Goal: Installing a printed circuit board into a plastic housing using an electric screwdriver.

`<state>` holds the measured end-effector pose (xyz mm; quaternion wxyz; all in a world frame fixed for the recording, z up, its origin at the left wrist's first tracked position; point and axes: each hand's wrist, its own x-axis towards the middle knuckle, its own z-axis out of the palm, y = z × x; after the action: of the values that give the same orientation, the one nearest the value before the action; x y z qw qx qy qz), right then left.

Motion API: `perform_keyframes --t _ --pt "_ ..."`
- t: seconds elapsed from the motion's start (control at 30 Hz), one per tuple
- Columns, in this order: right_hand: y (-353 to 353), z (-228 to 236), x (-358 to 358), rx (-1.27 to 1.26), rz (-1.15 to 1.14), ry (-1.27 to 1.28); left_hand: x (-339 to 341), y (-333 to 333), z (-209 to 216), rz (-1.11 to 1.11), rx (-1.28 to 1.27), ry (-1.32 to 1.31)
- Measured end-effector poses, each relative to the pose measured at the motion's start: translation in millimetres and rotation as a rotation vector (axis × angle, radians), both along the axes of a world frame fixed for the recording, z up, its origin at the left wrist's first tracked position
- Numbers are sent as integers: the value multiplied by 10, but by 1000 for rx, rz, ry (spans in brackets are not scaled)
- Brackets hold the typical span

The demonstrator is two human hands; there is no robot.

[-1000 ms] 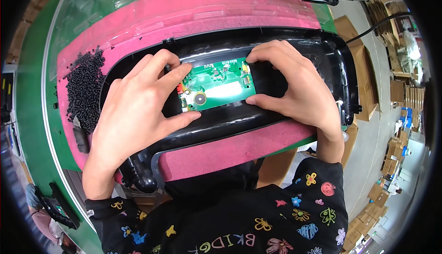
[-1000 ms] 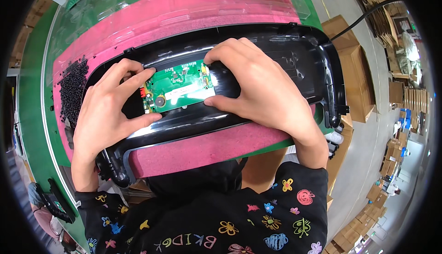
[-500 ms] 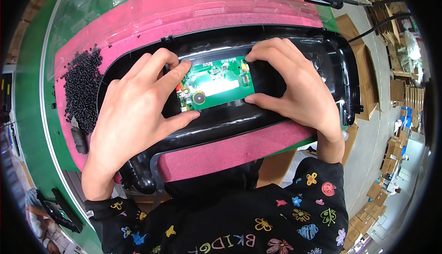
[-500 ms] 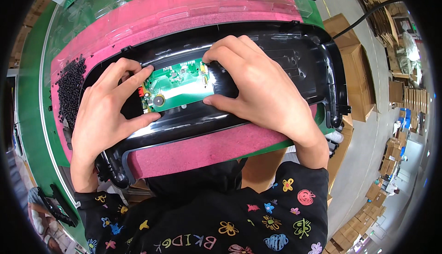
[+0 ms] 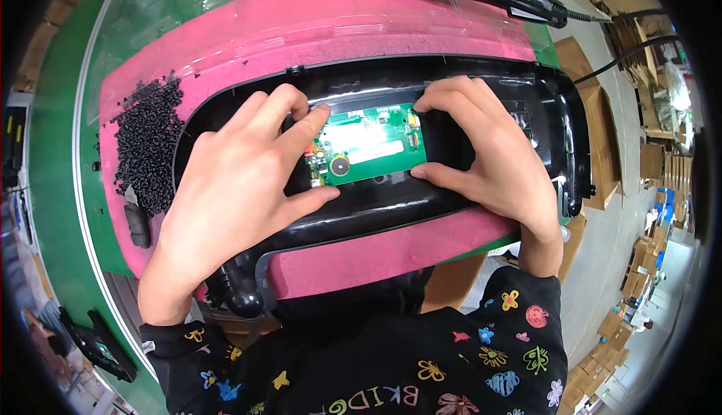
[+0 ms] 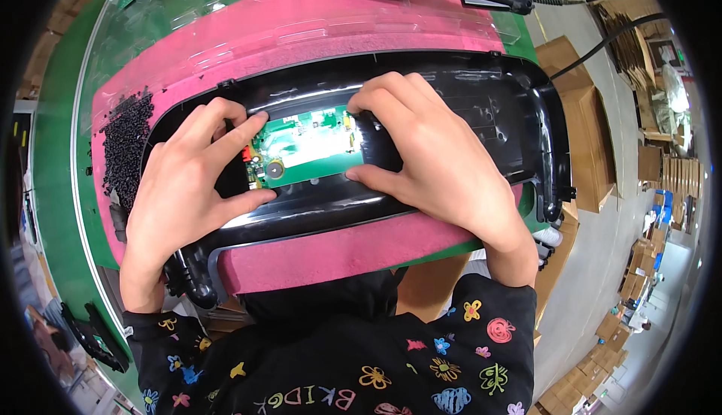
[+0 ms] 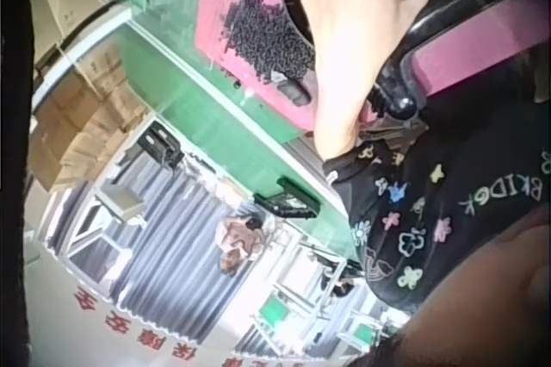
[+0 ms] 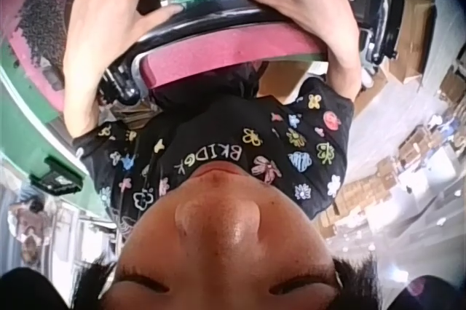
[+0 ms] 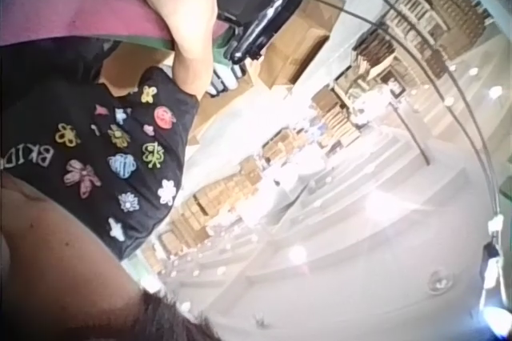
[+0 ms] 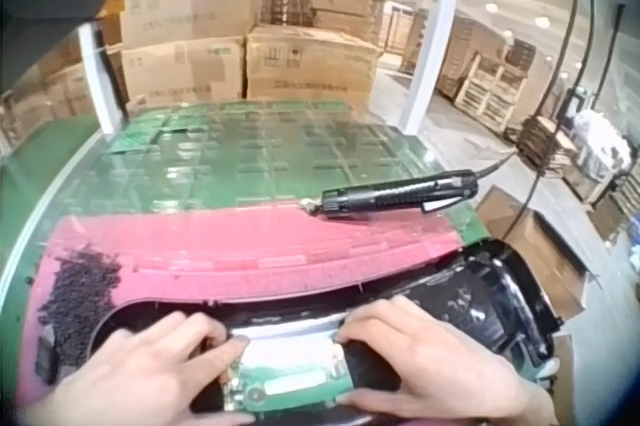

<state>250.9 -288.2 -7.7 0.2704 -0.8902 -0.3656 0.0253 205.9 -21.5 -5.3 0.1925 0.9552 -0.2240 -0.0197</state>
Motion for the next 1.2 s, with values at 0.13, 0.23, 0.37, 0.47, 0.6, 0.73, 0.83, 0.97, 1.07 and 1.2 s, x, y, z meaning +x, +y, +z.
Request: perform_keyframes --t 0.13,0.23,0.37,0.47,0.6,0.73,0.83,0.97,1.07,1.2 --pt "-6 1 13 -13 0 30 7 -1 6 2 18 20" --pt "-5 5 22 -17 2 43 -1 3 -24 -20 8 -26" --pt "79 -3 17 -10 -19 56 12 85 -27 -21 12 -39" --pt "20 55 13 -45 -45 116 9 25 -37 -27 9 -48" --pt "51 47 11 -44 -51 113 -3 61 -45 -34 25 -67" --pt "114 52 17 -38 -36 135 -13 144 -70 -23 31 -76" --pt "89 92 22 -40 -91 226 -16 206 -84 -22 -162 -123" --pt "-122 62 175 102 -148 -102 225 411 -14 70 -303 -240" --pt "53 214 228 15 -347 -394 328 795 53 436 -162 -342" --pt "137 84 708 264 -343 -27 408 1000 -226 650 62 -209"
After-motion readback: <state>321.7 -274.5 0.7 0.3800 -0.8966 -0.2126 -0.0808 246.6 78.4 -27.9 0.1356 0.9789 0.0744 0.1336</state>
